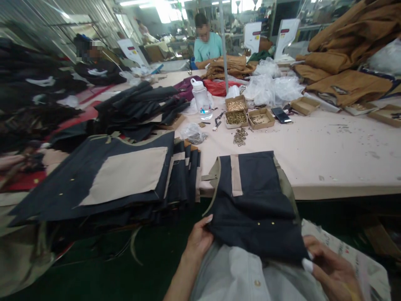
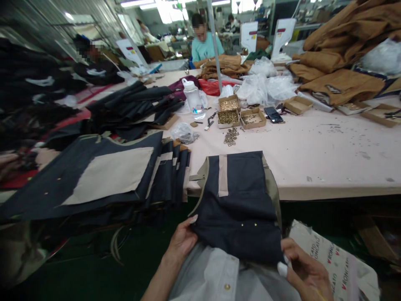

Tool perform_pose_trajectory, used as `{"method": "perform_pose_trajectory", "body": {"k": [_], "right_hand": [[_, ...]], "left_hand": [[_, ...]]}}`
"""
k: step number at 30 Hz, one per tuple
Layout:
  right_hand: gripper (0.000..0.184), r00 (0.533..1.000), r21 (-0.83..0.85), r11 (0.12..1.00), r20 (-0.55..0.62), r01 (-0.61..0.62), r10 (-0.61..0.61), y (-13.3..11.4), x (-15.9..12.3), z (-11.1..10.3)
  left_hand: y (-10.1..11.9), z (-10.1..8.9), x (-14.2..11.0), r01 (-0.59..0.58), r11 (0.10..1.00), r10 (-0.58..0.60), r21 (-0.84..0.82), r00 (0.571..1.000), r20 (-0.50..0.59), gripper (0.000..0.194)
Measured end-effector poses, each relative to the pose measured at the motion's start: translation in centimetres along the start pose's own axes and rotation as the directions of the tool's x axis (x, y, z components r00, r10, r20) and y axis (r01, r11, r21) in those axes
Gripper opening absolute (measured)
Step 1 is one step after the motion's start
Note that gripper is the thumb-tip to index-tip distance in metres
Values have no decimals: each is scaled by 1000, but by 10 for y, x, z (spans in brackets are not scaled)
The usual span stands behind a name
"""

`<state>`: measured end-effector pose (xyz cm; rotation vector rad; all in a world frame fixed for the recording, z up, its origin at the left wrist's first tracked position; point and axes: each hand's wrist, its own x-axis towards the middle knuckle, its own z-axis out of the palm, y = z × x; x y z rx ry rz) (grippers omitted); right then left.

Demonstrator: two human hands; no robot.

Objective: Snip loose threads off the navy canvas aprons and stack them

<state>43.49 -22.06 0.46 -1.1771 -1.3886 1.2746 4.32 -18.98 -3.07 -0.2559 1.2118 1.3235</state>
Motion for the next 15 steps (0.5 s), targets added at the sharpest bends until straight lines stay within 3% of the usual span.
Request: {"method": "perform_pose_trajectory", "body": {"k": [4,6,9,11,13,15], "right_hand": [[13,953,-244,957,-219,154,-210,-34,-7,-12],[18,904,-401,881,-229,250,-361,-53,-2,-3],[22,851,-544,730,-53,415,-523,-83,7,28],[27,824,-555,658,91,509,-560,-100,12,51],[30,807,-518,638,207,570,-553,-110,15,68],[32,803,-464,659,277,593,-528,-112,16,77]], "left_hand": [[17,19,-31,-92,995,95,-42,992,82,35],[28,30,-37,-156,988,157,-26,981,111,38],[37,42,-28,-177,982,173,58,982,78,38],[36,45,-17,-136,984,135,116,991,14,35],[29,44,-7,-129,972,142,194,988,-53,30],[21,39,-3,-201,919,252,339,961,-113,23]]}}
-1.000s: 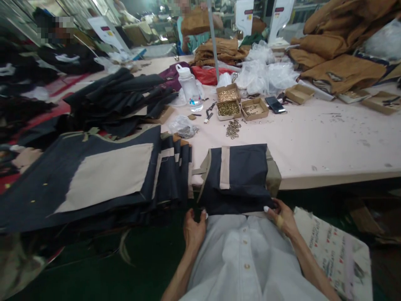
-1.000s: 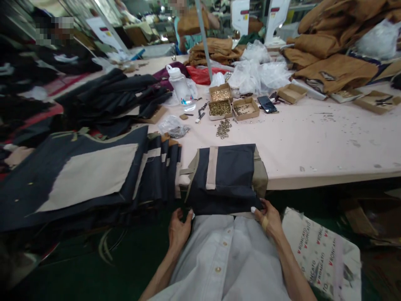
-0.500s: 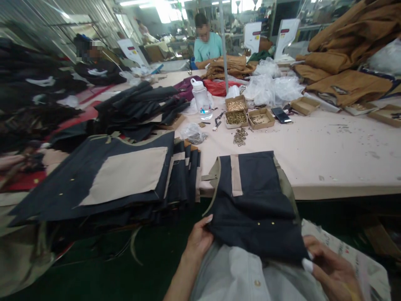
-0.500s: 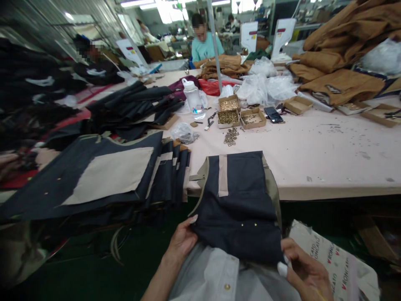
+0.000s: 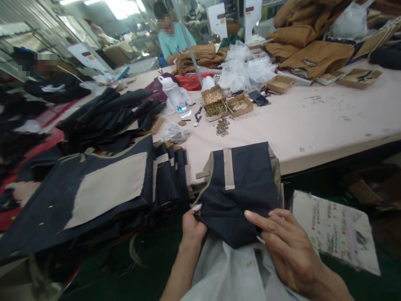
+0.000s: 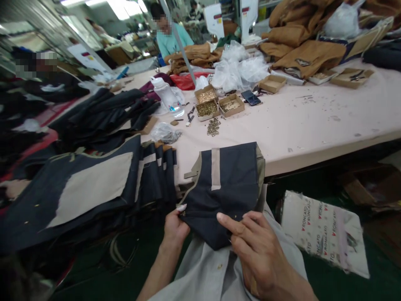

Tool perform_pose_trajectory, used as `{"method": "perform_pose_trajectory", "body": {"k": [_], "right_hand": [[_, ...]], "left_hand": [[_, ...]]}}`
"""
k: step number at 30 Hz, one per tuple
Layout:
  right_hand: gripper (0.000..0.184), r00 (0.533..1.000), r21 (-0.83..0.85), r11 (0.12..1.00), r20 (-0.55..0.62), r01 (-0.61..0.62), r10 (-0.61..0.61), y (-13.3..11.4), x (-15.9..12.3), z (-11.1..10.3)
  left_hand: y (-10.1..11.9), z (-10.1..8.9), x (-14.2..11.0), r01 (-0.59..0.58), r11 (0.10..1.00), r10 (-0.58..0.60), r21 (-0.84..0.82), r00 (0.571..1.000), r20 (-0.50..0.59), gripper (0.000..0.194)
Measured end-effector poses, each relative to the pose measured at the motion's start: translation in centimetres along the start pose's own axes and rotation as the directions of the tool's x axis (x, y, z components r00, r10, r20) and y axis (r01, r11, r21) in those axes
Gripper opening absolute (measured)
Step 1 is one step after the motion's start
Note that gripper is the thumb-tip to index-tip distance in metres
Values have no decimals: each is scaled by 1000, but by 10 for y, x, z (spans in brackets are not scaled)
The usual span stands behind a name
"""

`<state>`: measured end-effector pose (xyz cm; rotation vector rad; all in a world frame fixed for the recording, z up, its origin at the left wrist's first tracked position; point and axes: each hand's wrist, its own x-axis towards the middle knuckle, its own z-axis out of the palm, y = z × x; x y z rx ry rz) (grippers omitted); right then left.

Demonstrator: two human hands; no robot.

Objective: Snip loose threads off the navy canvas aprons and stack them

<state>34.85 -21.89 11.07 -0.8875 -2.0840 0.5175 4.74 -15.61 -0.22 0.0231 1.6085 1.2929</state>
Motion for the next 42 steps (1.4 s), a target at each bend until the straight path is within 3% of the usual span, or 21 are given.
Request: {"method": "perform_pose_trajectory", "body": {"k": [3,5,6,7,8,9,10,11,12,13,14,17,20,23,25,27,29,33,36,39,42], "right_hand": [[34,1000,91,996,-3,-4,5,5,-2,5],[35,999,140,990,-41,-10,15,10,-4,6],[36,999,157,987,-48,-14,22,12,-5,7],[35,999,169,986,-48,-17,25,14,-5,7],[35,999,176,984,-39,-18,25,15,-4,7],[35,999,180,984,-23,-18,22,16,-3,7],[35,1000,182,983,-9,-13,15,16,-2,6],[35,1000,182,983,9,-8,7,16,0,6],[36,1000,184,983,27,-2,-3,15,2,5],[36,999,187,982,42,6,-14,15,4,5],[37,998,190,982,52,15,-25,15,6,5],[38,994,191,980,76,57,-73,16,11,3],[35,990,169,983,104,77,-95,17,12,1],[30,989,167,983,109,81,-100,17,11,-2],[30,991,180,980,90,80,-97,16,10,-3],[31,994,192,979,72,62,-77,17,9,-4],[32,997,196,979,49,49,-60,18,9,-5],[31,998,182,982,8,56,-59,23,9,-5],[30,999,132,991,36,33,-38,27,8,-3],[26,998,45,998,32,-49,48,31,3,-2],[26,998,12,998,2,-65,65,33,-6,-4]], "left_hand": [[-7,-1,-11,-165,963,191,212,975,-110,22],[-2,2,-27,-288,892,361,348,917,-167,41],[2,5,-38,-384,802,504,458,846,-174,54],[7,10,-49,-474,666,653,577,744,-142,64],[13,17,-61,-542,497,769,678,637,-54,68],[18,25,-72,-586,349,815,731,574,71,65],[22,36,-84,-626,254,789,737,575,216,57],[26,48,-93,-668,231,683,707,629,370,47],[29,62,-101,-699,251,525,669,679,513,42],[32,77,-108,-718,273,357,640,694,626,42],[35,93,-112,-731,280,205,623,679,705,45],[43,136,-114,-795,170,-129,582,567,813,48],[53,167,-114,-881,37,-386,472,423,820,39],[60,182,-115,-939,-25,-514,344,307,801,23],[63,183,-116,-954,-23,-547,298,261,795,15],[64,179,-114,-945,25,-535,327,264,803,11],[61,172,-108,-900,123,-492,417,310,814,9],[52,152,-93,-713,374,-382,593,464,799,14],[56,138,-89,-552,567,-288,611,562,775,25],[72,121,-98,-506,687,-159,522,596,787,33],[85,98,-115,-544,723,-28,425,592,806,33]]}}
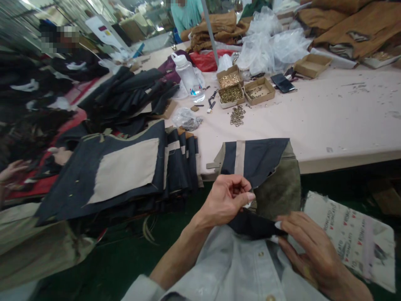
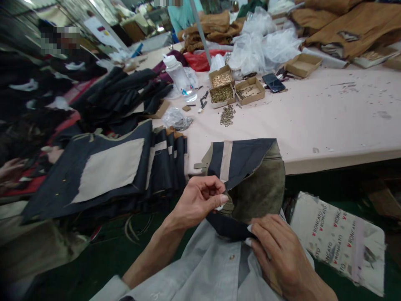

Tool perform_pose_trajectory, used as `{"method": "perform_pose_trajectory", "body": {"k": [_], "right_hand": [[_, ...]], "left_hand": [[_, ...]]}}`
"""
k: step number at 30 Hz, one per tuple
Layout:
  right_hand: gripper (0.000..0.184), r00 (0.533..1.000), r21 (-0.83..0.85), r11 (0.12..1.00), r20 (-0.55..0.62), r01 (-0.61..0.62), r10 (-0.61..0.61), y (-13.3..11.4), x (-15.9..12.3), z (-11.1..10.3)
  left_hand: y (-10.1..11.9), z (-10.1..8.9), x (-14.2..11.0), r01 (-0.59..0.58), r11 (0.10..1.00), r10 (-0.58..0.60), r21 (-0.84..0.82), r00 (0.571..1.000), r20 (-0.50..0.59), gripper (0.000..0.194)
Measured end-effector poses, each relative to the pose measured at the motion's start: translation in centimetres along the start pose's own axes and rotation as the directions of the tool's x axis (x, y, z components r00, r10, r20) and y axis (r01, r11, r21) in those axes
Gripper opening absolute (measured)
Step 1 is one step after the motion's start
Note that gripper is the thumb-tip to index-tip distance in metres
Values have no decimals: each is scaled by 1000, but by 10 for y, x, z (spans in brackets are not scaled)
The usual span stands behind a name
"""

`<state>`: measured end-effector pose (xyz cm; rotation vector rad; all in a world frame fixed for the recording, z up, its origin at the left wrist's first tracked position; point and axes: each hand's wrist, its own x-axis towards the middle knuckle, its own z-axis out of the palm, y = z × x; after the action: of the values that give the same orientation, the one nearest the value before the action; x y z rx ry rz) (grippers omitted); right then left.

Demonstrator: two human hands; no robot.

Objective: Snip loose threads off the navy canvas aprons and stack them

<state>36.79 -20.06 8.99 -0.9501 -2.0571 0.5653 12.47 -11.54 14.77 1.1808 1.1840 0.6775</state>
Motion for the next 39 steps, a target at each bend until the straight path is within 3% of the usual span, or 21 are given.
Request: {"method": "perform_pose_trajectory", "body": {"k": [5,8,12,19,22,24,26,28,31,33,36,39], "right_hand": [[28,1000,-23,1000,10,-5,5,7,-16,-6],[28,996,16,999,84,-37,35,8,-21,-9],[28,989,58,995,133,-78,70,5,-15,-8],[29,991,107,990,110,-89,77,8,-4,-1],[51,987,124,983,103,-137,125,9,-3,10],[70,984,138,976,73,-171,163,8,-3,19],[71,986,139,976,16,-165,165,7,-5,26],[62,980,115,977,-67,-178,186,7,-8,28],[55,914,139,938,-219,-318,343,12,-13,22],[54,841,230,883,-281,-408,462,16,-13,16],[43,728,375,784,-315,-494,609,20,-4,10],[39,581,527,669,-354,-524,733,21,12,9]], "left_hand": [[-11,1,-41,-227,969,240,99,959,-149,17],[-24,2,-55,-297,951,308,84,928,-209,13],[-36,-1,-61,-286,958,266,-36,925,-273,12],[-41,-16,-57,-234,954,167,-185,933,-320,16],[-36,-5,-43,-204,967,159,-155,952,-261,19],[-33,8,-29,-136,983,122,-123,986,-113,21],[-32,20,-15,-80,994,85,-80,994,64,24],[-37,24,-8,-107,994,106,4,986,127,29],[-62,13,-19,-197,948,199,251,980,19,36],[-87,-1,-36,-191,889,218,416,976,-17,59],[-118,-18,-60,-195,813,215,548,976,29,101],[-126,-23,-70,-229,745,232,627,970,79,109]]}}
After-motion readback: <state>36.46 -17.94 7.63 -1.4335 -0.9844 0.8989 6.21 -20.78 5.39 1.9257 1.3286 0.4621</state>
